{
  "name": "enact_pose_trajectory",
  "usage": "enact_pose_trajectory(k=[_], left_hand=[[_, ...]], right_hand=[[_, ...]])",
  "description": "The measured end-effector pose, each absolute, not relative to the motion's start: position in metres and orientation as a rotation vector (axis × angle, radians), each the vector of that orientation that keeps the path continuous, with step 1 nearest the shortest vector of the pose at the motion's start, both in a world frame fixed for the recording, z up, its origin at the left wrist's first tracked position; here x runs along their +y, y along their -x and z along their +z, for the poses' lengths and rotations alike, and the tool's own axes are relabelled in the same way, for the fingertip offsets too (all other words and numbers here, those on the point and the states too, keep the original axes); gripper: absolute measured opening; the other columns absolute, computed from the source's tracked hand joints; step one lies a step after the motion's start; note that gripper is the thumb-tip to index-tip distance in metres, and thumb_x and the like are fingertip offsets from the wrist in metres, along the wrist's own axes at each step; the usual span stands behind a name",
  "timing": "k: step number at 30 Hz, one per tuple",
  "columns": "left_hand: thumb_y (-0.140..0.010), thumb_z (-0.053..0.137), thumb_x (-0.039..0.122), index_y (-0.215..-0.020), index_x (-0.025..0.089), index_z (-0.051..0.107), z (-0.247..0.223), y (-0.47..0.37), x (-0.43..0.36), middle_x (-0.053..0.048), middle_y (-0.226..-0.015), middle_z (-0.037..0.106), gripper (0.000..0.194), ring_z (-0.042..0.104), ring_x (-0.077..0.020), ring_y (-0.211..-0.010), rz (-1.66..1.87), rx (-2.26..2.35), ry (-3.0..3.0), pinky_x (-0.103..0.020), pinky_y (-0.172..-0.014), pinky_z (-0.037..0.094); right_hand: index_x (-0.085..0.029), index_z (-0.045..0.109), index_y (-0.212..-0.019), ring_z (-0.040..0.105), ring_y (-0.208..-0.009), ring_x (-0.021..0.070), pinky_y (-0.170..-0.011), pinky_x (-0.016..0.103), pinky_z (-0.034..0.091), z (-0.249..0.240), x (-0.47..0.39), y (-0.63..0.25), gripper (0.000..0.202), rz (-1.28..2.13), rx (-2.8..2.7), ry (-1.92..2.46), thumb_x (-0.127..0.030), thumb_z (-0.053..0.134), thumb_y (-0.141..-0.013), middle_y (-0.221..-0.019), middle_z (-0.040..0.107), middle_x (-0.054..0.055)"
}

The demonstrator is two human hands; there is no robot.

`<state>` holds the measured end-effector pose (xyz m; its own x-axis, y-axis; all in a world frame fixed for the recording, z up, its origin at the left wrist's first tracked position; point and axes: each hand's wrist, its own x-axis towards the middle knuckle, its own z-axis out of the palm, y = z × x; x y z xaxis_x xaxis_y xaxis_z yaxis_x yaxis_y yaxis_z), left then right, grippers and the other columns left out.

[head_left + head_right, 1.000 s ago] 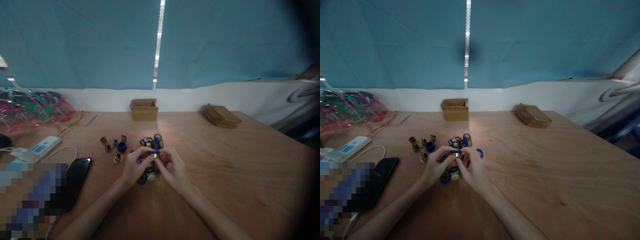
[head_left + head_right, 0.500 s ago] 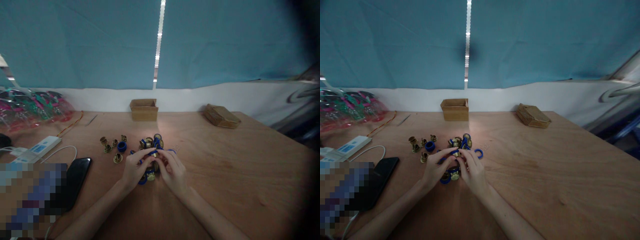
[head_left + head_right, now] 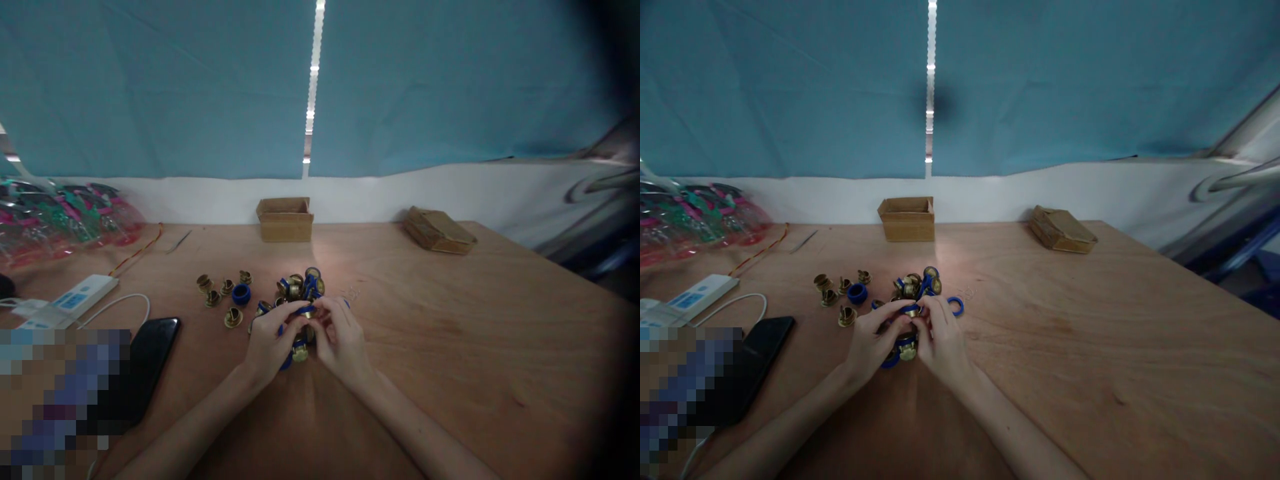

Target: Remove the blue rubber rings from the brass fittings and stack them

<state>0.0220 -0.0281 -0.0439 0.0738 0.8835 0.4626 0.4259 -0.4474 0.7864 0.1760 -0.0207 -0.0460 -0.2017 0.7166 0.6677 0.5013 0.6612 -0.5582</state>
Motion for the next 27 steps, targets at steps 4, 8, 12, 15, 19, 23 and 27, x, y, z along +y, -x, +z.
enact_pose_trajectory(k=[4, 8, 12, 15, 19, 23, 27], left_hand=[[-0.087, 0.056, 0.025, -0.107, 0.026, 0.065, -0.043, -0.022, -0.028, -0.002, -0.100, 0.073, 0.022, 0.069, -0.0156, -0.079, 1.327, 1.264, -1.911, -0.025, -0.070, 0.054], [-0.087, 0.057, 0.026, -0.103, 0.023, 0.064, -0.036, -0.020, -0.027, -0.002, -0.093, 0.073, 0.018, 0.069, -0.0159, -0.077, 1.314, 1.318, -1.933, -0.024, -0.071, 0.054], [-0.089, 0.054, 0.027, -0.102, 0.022, 0.060, -0.032, -0.018, -0.025, -0.002, -0.092, 0.072, 0.015, 0.069, -0.0158, -0.084, 1.328, 1.302, -1.962, -0.022, -0.072, 0.053], [-0.091, 0.052, 0.025, -0.111, 0.022, 0.053, -0.036, -0.017, -0.025, -0.003, -0.100, 0.071, 0.021, 0.069, -0.0156, -0.090, 1.318, 1.281, -1.992, -0.022, -0.075, 0.053], [-0.093, 0.048, 0.025, -0.119, 0.022, 0.044, -0.046, -0.016, -0.023, -0.005, -0.107, 0.069, 0.027, 0.069, -0.0159, -0.093, 1.309, 1.278, -2.132, -0.024, -0.078, 0.054], [-0.093, 0.046, 0.021, -0.117, 0.023, 0.045, -0.051, -0.016, -0.022, -0.004, -0.104, 0.069, 0.024, 0.069, -0.0158, -0.090, 1.325, 1.326, -2.261, -0.025, -0.077, 0.055], [-0.091, 0.050, 0.020, -0.115, 0.021, 0.045, -0.051, -0.017, -0.022, -0.005, -0.103, 0.068, 0.025, 0.069, -0.0155, -0.087, 1.382, 1.343, -2.275, -0.025, -0.076, 0.055]], right_hand=[[-0.022, 0.046, -0.099, 0.054, -0.078, 0.0193, -0.068, 0.033, 0.049, -0.046, -0.021, -0.177, 0.019, 0.276, -1.881, 0.974, -0.009, 0.048, -0.086, -0.088, 0.052, 0.005], [-0.022, 0.046, -0.105, 0.055, -0.084, 0.0194, -0.073, 0.033, 0.050, -0.043, -0.021, -0.177, 0.021, 0.255, -1.888, 0.942, -0.010, 0.049, -0.087, -0.092, 0.053, 0.006], [-0.022, 0.045, -0.111, 0.053, -0.100, 0.0229, -0.078, 0.036, 0.051, -0.036, -0.021, -0.175, 0.024, 0.247, -1.850, 0.976, -0.016, 0.050, -0.089, -0.106, 0.051, 0.010], [-0.022, 0.044, -0.111, 0.054, -0.102, 0.0229, -0.081, 0.037, 0.051, -0.036, -0.020, -0.175, 0.021, 0.335, -1.862, 0.977, -0.018, 0.048, -0.091, -0.109, 0.051, 0.011], [-0.022, 0.042, -0.113, 0.061, -0.089, 0.0186, -0.077, 0.034, 0.053, -0.041, -0.018, -0.177, 0.021, 0.477, -1.877, 0.992, -0.019, 0.045, -0.093, -0.102, 0.057, 0.008], [-0.023, 0.042, -0.116, 0.061, -0.095, 0.0207, -0.082, 0.036, 0.052, -0.041, -0.018, -0.179, 0.025, 0.369, -1.881, 0.992, -0.019, 0.048, -0.092, -0.104, 0.058, 0.008], [-0.023, 0.043, -0.115, 0.055, -0.108, 0.0228, -0.091, 0.039, 0.048, -0.039, -0.019, -0.179, 0.027, 0.274, -1.872, 0.926, -0.017, 0.052, -0.090, -0.111, 0.055, 0.009]])
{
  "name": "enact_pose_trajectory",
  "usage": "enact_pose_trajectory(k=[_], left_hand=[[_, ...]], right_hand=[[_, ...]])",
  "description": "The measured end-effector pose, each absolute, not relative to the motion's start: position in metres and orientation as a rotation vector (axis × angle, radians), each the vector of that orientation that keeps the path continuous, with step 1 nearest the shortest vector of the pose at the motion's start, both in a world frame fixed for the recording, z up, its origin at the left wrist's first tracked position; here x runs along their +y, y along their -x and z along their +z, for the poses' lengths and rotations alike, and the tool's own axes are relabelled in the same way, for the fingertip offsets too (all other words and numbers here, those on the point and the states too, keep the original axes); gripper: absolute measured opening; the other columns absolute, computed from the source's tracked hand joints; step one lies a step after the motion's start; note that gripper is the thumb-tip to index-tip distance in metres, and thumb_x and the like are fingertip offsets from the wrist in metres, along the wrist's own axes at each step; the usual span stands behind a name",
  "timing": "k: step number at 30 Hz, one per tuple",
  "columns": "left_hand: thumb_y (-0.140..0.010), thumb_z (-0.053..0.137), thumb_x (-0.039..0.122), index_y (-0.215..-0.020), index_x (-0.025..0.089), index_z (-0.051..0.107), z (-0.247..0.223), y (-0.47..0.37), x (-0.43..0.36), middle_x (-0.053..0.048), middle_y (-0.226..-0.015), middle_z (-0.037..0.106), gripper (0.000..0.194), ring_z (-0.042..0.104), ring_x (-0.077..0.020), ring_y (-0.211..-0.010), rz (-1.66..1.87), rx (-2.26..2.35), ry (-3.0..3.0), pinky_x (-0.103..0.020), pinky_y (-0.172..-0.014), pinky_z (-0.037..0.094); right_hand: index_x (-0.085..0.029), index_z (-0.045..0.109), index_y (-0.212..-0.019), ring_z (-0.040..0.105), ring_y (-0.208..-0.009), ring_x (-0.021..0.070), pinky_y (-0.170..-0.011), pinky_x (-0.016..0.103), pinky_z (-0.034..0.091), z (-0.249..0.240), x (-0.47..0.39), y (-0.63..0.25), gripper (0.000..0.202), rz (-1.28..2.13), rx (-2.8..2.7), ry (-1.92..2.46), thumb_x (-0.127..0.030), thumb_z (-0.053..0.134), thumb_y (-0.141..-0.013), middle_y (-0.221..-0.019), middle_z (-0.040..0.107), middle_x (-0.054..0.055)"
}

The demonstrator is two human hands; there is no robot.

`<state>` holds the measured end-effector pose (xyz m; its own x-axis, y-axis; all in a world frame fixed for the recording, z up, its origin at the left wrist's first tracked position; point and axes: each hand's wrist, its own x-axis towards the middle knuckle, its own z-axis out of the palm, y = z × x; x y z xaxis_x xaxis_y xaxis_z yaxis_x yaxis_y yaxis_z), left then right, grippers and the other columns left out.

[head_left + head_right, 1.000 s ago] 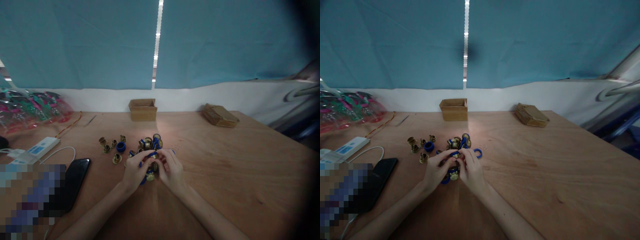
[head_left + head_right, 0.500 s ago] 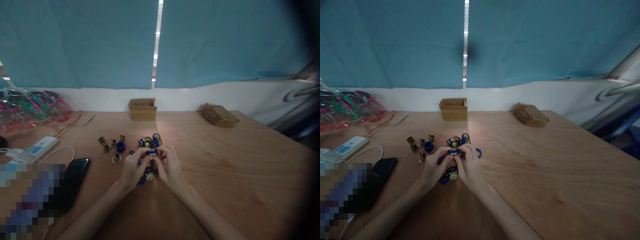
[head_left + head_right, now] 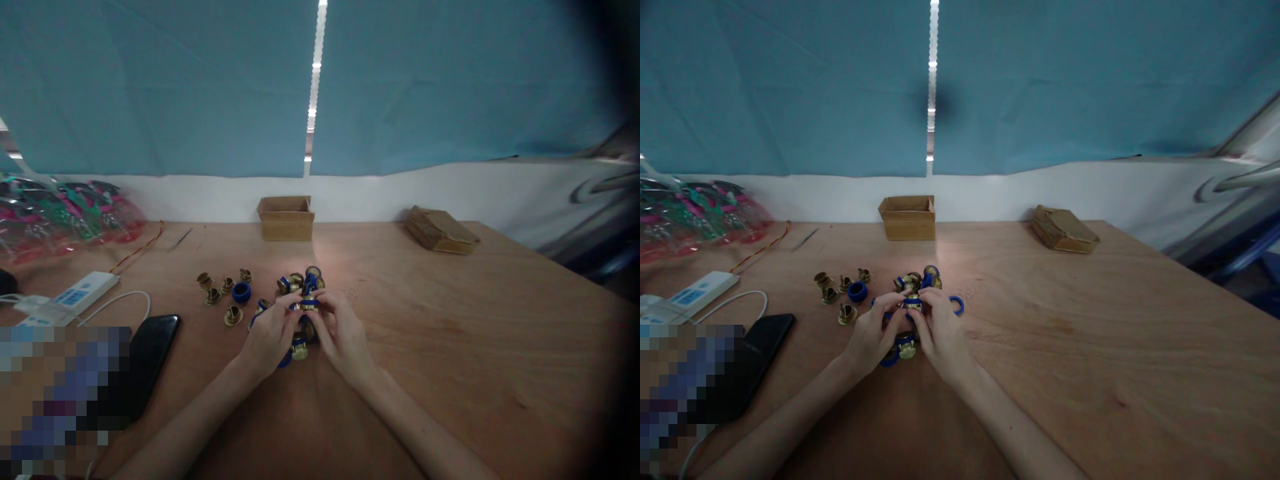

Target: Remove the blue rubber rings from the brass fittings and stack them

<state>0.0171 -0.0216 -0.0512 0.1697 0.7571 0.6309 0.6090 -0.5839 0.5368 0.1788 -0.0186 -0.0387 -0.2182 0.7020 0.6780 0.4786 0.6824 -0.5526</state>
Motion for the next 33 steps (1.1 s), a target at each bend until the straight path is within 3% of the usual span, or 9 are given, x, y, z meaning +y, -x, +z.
enact_pose_trajectory(k=[18, 26, 33], left_hand=[[-0.084, 0.060, 0.019, -0.100, 0.018, 0.056, -0.049, -0.013, -0.021, -0.004, -0.089, 0.070, 0.016, 0.069, -0.0150, -0.081, 1.595, 1.359, -2.336, -0.023, -0.075, 0.055], [-0.081, 0.064, 0.018, -0.101, 0.017, 0.055, -0.054, -0.009, -0.016, -0.005, -0.091, 0.069, 0.022, 0.068, -0.0158, -0.085, 1.609, 1.245, -2.405, -0.023, -0.078, 0.055], [-0.080, 0.064, 0.018, -0.096, 0.018, 0.055, -0.058, -0.009, -0.019, -0.003, -0.083, 0.067, 0.018, 0.067, -0.0135, -0.075, 1.596, 1.245, -2.389, -0.021, -0.070, 0.053]], right_hand=[[-0.023, 0.048, -0.112, 0.059, -0.096, 0.0205, -0.082, 0.035, 0.053, -0.034, -0.021, -0.179, 0.033, 0.248, -1.821, 0.871, -0.019, 0.064, -0.083, -0.104, 0.059, 0.007], [-0.022, 0.046, -0.105, 0.056, -0.089, 0.0193, -0.076, 0.033, 0.051, -0.035, -0.021, -0.179, 0.027, 0.306, -1.826, 0.876, -0.017, 0.062, -0.084, -0.097, 0.055, 0.006], [-0.022, 0.048, -0.098, 0.056, -0.093, 0.0196, -0.080, 0.035, 0.049, -0.029, -0.021, -0.180, 0.020, 0.381, -1.830, 0.865, -0.017, 0.062, -0.084, -0.098, 0.055, 0.006]])
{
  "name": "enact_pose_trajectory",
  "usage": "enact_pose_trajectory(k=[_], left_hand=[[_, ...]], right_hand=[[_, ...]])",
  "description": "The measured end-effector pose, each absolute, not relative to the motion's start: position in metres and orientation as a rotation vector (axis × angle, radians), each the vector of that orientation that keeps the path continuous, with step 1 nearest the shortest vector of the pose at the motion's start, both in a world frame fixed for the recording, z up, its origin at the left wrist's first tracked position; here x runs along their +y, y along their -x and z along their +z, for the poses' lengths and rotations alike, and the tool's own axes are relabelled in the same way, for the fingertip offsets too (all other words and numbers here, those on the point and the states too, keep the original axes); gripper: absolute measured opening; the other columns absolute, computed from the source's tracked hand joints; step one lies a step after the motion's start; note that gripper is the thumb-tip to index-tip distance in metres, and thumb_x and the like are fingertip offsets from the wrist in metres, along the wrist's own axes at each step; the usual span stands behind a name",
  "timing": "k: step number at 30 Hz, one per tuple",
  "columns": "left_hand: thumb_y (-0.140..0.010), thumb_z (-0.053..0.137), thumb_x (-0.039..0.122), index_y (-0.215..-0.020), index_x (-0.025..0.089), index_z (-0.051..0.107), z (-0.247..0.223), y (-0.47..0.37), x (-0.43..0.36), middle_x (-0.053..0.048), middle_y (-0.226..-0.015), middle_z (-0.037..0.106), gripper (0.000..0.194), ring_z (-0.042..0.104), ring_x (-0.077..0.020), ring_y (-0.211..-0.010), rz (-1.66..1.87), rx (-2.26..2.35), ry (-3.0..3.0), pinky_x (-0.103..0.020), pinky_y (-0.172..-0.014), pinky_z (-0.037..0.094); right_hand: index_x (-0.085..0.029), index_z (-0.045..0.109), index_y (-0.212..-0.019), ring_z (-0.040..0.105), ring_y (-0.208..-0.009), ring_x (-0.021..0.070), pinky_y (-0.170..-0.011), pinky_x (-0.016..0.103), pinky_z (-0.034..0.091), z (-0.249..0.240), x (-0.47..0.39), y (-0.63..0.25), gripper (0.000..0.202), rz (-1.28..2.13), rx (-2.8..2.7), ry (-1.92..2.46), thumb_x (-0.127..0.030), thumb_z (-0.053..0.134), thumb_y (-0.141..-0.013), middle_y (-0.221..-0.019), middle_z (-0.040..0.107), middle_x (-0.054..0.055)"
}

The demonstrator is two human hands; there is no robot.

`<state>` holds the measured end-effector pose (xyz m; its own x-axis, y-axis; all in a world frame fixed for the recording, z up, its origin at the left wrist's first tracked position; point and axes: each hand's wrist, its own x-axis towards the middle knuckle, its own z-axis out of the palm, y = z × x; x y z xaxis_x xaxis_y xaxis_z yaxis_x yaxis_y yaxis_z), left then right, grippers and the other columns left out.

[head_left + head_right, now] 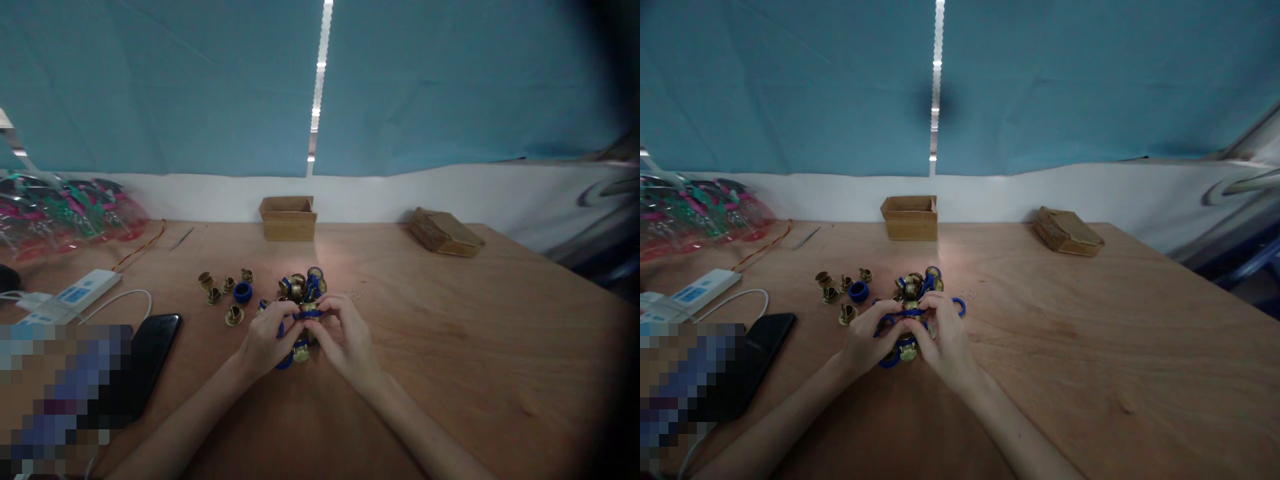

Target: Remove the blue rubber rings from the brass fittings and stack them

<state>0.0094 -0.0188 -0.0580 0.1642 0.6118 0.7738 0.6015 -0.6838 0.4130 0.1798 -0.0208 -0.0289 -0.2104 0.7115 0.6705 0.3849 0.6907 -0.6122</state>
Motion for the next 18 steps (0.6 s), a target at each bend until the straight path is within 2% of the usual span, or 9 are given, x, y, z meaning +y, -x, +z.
enact_pose_trajectory(k=[4, 11, 18], left_hand=[[-0.081, 0.063, 0.019, -0.091, 0.019, 0.054, -0.0508, -0.0118, -0.0206, -0.001, -0.079, 0.067, 0.014, 0.065, -0.0117, -0.069, 1.543, 1.297, -2.346, -0.018, -0.065, 0.052], [-0.084, 0.057, 0.020, -0.090, 0.021, 0.054, -0.0472, -0.0125, -0.0213, 0.002, -0.078, 0.068, 0.007, 0.067, -0.0104, -0.065, 1.493, 1.385, -2.265, -0.016, -0.059, 0.050], [-0.084, 0.058, 0.020, -0.088, 0.020, 0.052, -0.0465, -0.0149, -0.0224, 0.001, -0.075, 0.068, 0.008, 0.067, -0.0107, -0.062, 1.455, 1.373, -2.186, -0.016, -0.055, 0.048]], right_hand=[[-0.023, 0.049, -0.099, 0.059, -0.087, 0.0183, -0.073, 0.032, 0.053, -0.0255, -0.0190, -0.1801, 0.027, 0.544, -1.753, 0.877, -0.024, 0.068, -0.080, -0.097, 0.055, 0.005], [-0.022, 0.050, -0.101, 0.065, -0.091, 0.0184, -0.081, 0.034, 0.055, -0.0293, -0.0174, -0.1818, 0.025, 0.681, -1.743, 0.898, -0.024, 0.065, -0.082, -0.102, 0.061, 0.006], [-0.022, 0.051, -0.093, 0.065, -0.078, 0.0156, -0.066, 0.027, 0.057, -0.0294, -0.0181, -0.1804, 0.027, 0.829, -1.604, 0.951, -0.028, 0.070, -0.076, -0.092, 0.060, 0.004]])
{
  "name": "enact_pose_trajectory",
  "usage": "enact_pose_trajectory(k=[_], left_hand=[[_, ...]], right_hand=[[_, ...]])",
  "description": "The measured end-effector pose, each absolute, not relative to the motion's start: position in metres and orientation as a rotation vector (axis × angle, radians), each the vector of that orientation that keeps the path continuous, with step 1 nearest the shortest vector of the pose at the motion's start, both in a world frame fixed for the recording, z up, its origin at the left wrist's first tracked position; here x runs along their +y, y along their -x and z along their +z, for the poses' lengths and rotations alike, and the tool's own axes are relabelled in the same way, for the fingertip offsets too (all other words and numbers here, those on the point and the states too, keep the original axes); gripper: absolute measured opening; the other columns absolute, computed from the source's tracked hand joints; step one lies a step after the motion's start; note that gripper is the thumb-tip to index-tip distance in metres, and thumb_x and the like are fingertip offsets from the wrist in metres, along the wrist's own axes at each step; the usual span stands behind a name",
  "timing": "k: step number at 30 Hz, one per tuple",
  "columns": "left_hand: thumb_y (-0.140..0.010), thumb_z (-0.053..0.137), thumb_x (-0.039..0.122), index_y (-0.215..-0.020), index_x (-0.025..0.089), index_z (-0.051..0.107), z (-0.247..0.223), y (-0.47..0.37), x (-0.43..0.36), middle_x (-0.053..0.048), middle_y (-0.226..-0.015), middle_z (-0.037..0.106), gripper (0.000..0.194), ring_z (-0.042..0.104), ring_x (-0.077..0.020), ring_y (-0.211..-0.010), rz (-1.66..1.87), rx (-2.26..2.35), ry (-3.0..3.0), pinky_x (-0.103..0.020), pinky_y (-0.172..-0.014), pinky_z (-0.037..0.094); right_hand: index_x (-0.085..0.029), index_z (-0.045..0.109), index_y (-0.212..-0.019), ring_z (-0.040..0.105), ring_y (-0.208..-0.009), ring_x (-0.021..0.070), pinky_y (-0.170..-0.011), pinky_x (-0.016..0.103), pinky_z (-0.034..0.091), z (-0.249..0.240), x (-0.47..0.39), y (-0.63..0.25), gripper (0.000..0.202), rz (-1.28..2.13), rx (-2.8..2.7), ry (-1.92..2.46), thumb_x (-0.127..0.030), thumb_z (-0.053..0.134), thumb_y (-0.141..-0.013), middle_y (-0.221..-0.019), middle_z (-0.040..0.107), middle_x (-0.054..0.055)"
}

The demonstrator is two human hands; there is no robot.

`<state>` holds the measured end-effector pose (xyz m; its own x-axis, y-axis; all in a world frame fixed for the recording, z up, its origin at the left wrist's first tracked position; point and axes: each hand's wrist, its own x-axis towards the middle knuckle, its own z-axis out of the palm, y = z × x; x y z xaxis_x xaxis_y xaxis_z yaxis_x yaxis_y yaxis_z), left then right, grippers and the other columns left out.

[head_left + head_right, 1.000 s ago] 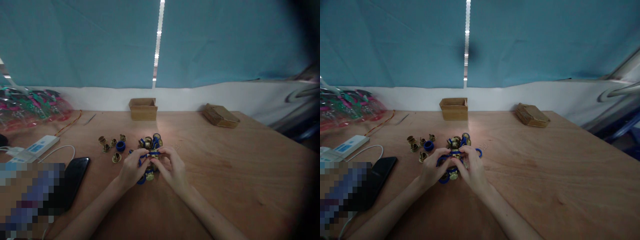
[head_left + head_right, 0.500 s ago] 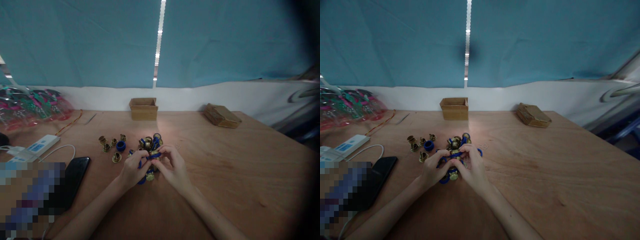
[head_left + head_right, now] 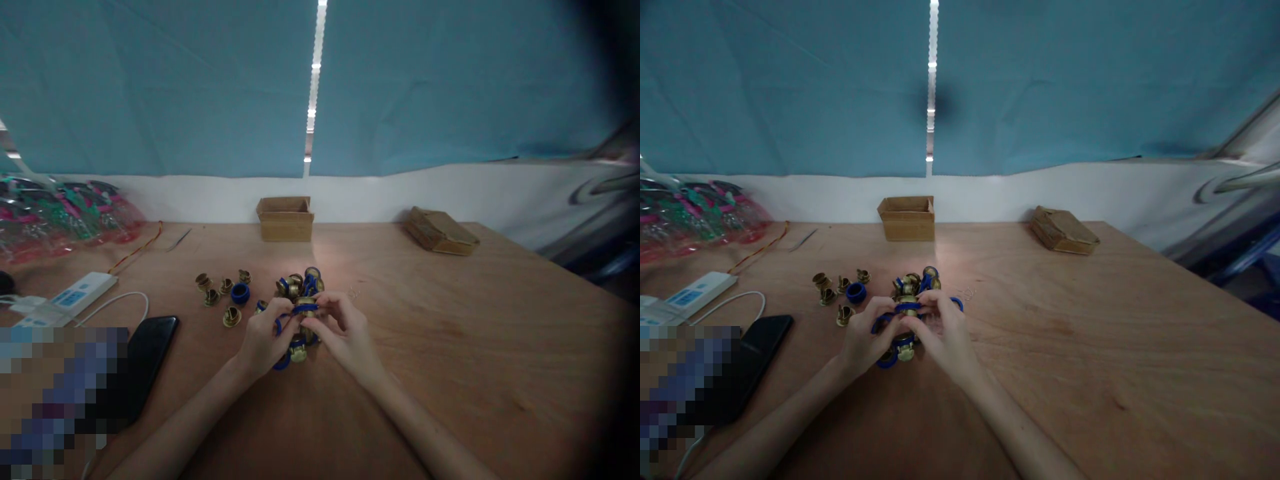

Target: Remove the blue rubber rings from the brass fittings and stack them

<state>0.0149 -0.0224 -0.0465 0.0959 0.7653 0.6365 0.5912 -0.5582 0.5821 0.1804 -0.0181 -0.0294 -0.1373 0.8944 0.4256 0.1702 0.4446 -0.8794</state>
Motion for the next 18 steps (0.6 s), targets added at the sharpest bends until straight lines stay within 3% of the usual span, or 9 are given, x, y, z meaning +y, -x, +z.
enact_pose_trajectory(k=[10, 14, 18], left_hand=[[-0.082, 0.059, 0.019, -0.088, 0.020, 0.048, -0.0451, -0.0202, -0.0246, 0.002, -0.069, 0.067, 0.012, 0.062, -0.0086, -0.052, 1.456, 1.371, -2.066, -0.016, -0.048, 0.043], [-0.082, 0.058, 0.021, -0.089, 0.020, 0.049, -0.0454, -0.0207, -0.0253, 0.001, -0.072, 0.068, 0.011, 0.065, -0.0104, -0.058, 1.450, 1.354, -1.983, -0.017, -0.051, 0.045], [-0.083, 0.058, 0.020, -0.093, 0.020, 0.051, -0.0452, -0.0189, -0.0229, 0.001, -0.075, 0.068, 0.012, 0.067, -0.0118, -0.066, 1.456, 1.302, -1.853, -0.018, -0.057, 0.049]], right_hand=[[-0.022, 0.050, -0.084, 0.062, -0.069, 0.0137, -0.059, 0.025, 0.054, -0.0254, -0.0174, -0.1794, 0.025, 0.868, -1.553, 0.948, -0.028, 0.072, -0.074, -0.083, 0.059, 0.001], [-0.021, 0.051, -0.079, 0.060, -0.073, 0.0158, -0.066, 0.028, 0.052, -0.0241, -0.0168, -0.1804, 0.024, 0.754, -1.630, 0.951, -0.028, 0.073, -0.073, -0.081, 0.058, 0.001], [-0.021, 0.053, -0.086, 0.060, -0.070, 0.0142, -0.062, 0.026, 0.052, -0.0196, -0.0194, -0.1789, 0.019, 0.898, -1.578, 0.945, -0.032, 0.067, -0.079, -0.082, 0.058, 0.001]])
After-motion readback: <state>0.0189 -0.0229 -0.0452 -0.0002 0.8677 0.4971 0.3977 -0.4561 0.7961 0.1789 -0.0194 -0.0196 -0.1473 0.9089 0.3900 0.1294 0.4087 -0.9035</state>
